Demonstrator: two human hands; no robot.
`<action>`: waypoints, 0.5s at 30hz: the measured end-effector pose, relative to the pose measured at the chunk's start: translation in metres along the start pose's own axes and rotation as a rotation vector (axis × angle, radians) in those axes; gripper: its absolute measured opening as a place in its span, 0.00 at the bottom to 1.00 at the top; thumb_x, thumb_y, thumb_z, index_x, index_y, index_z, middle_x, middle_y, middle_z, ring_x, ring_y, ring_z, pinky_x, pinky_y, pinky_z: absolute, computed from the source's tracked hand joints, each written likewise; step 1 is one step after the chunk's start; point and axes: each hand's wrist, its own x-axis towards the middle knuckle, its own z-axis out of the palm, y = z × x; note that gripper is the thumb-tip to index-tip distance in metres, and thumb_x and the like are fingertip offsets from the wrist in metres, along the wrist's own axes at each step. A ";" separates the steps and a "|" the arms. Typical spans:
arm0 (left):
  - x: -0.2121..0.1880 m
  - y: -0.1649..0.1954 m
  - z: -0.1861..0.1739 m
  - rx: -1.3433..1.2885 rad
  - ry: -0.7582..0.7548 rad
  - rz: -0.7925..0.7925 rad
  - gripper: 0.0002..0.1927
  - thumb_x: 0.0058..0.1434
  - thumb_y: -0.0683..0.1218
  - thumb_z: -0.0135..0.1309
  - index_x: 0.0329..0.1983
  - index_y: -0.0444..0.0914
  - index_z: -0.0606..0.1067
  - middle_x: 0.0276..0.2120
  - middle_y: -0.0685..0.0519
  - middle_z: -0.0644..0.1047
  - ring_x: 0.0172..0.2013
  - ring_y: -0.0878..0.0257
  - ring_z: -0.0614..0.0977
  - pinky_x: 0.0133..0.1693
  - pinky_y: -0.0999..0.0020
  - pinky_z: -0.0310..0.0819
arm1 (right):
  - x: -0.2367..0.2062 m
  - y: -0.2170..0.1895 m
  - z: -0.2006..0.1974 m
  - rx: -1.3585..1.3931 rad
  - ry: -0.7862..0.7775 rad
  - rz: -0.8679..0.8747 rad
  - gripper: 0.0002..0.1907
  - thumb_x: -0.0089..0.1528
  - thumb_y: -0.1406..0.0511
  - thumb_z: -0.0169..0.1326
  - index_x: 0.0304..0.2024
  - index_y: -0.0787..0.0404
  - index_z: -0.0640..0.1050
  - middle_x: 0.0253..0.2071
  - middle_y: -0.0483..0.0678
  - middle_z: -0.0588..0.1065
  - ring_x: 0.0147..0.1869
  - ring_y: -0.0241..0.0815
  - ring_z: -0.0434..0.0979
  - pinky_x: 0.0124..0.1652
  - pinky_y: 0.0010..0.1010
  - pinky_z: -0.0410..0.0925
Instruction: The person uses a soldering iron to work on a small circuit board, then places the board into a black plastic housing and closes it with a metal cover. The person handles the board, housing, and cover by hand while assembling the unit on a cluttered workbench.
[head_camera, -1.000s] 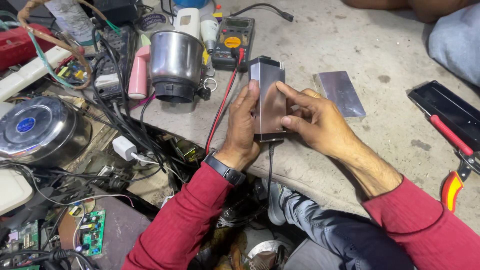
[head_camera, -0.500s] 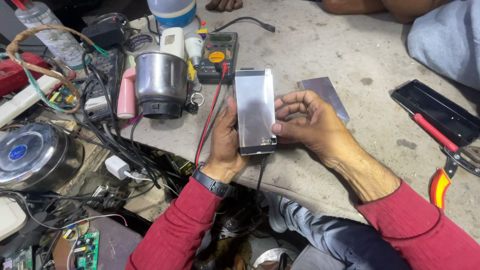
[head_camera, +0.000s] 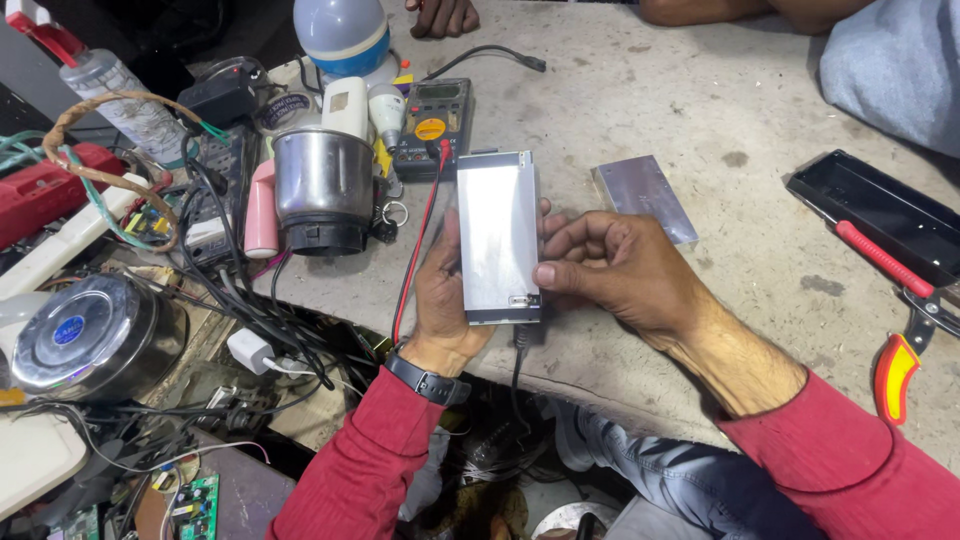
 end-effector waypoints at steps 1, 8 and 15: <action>0.000 0.000 0.000 0.038 -0.004 0.015 0.39 0.75 0.66 0.35 0.75 0.31 0.59 0.64 0.37 0.69 0.65 0.44 0.73 0.66 0.49 0.68 | -0.001 0.000 0.000 0.003 0.003 -0.020 0.12 0.56 0.71 0.66 0.40 0.70 0.79 0.39 0.48 0.80 0.37 0.33 0.80 0.39 0.23 0.77; 0.000 0.000 0.001 0.119 0.043 0.028 0.38 0.72 0.66 0.36 0.74 0.35 0.59 0.65 0.38 0.69 0.65 0.44 0.73 0.65 0.47 0.69 | -0.005 0.001 0.004 -0.035 0.070 0.007 0.12 0.57 0.69 0.63 0.41 0.69 0.80 0.33 0.49 0.82 0.35 0.33 0.83 0.36 0.23 0.77; 0.001 0.001 0.003 0.103 0.060 -0.010 0.39 0.72 0.66 0.37 0.73 0.33 0.61 0.65 0.39 0.70 0.67 0.46 0.72 0.66 0.48 0.69 | -0.005 0.000 0.006 -0.112 0.082 0.016 0.12 0.59 0.68 0.63 0.41 0.71 0.82 0.30 0.50 0.82 0.32 0.34 0.81 0.33 0.24 0.75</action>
